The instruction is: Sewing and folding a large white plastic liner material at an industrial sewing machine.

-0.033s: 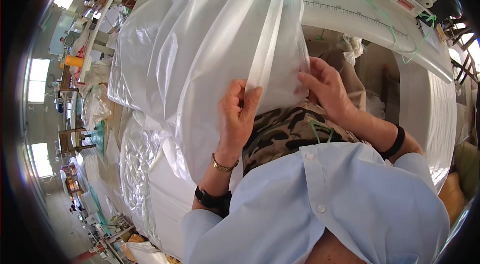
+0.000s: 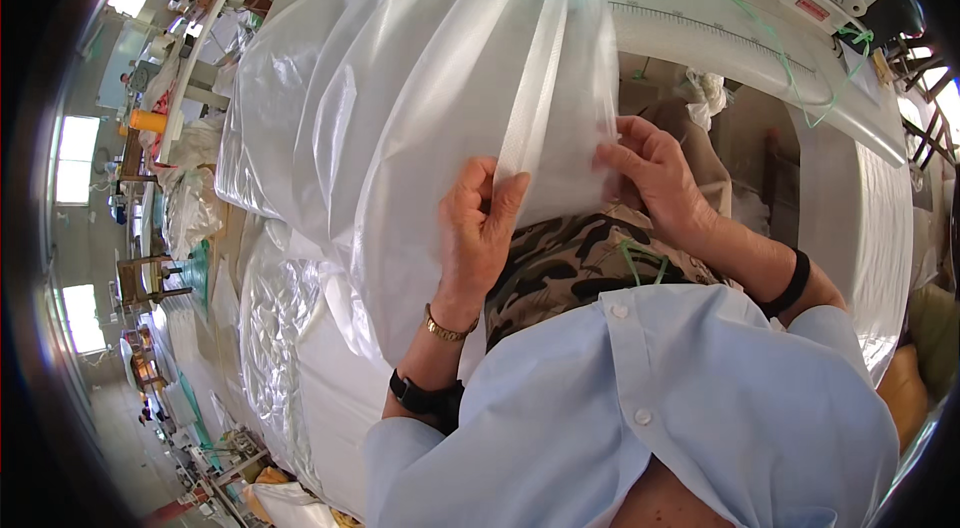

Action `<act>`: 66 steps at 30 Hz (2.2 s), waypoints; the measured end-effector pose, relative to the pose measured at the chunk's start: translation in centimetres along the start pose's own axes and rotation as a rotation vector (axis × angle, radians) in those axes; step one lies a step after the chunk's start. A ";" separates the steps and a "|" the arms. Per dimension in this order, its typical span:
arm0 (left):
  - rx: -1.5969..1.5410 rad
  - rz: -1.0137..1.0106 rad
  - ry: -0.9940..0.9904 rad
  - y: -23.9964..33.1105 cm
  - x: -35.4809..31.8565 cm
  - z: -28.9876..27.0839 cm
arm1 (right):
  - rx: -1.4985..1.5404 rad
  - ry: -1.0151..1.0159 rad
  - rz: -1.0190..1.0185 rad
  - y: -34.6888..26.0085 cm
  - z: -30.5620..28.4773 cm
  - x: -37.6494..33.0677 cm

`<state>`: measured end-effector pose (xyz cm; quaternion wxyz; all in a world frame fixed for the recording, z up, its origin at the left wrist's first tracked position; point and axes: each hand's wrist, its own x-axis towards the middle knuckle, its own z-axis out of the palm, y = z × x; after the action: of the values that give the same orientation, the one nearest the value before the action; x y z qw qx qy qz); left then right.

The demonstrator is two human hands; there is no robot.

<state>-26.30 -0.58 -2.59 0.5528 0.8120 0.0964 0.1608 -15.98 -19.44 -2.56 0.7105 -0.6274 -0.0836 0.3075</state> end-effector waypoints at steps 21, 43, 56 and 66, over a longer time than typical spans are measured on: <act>0.405 0.150 -0.037 -0.5 -2.7 -0.5 | -1.085 -0.600 -0.598 1.1 3.2 -1.6; -0.005 -0.192 -0.218 -1.5 0.5 -1.6 | -1.136 -0.706 -1.062 0.1 3.6 -0.8; -0.108 -0.076 -0.055 0.1 0.4 -1.7 | -0.243 -0.274 -0.010 2.8 4.1 3.6; -0.316 -0.186 -0.147 0.0 0.4 -1.7 | -0.983 -0.102 -0.633 0.3 1.3 3.7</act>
<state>-26.55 1.00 -1.99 0.6912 0.7124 0.1042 0.0622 -13.82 -16.32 -3.54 0.3883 -0.8122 -0.4339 0.0352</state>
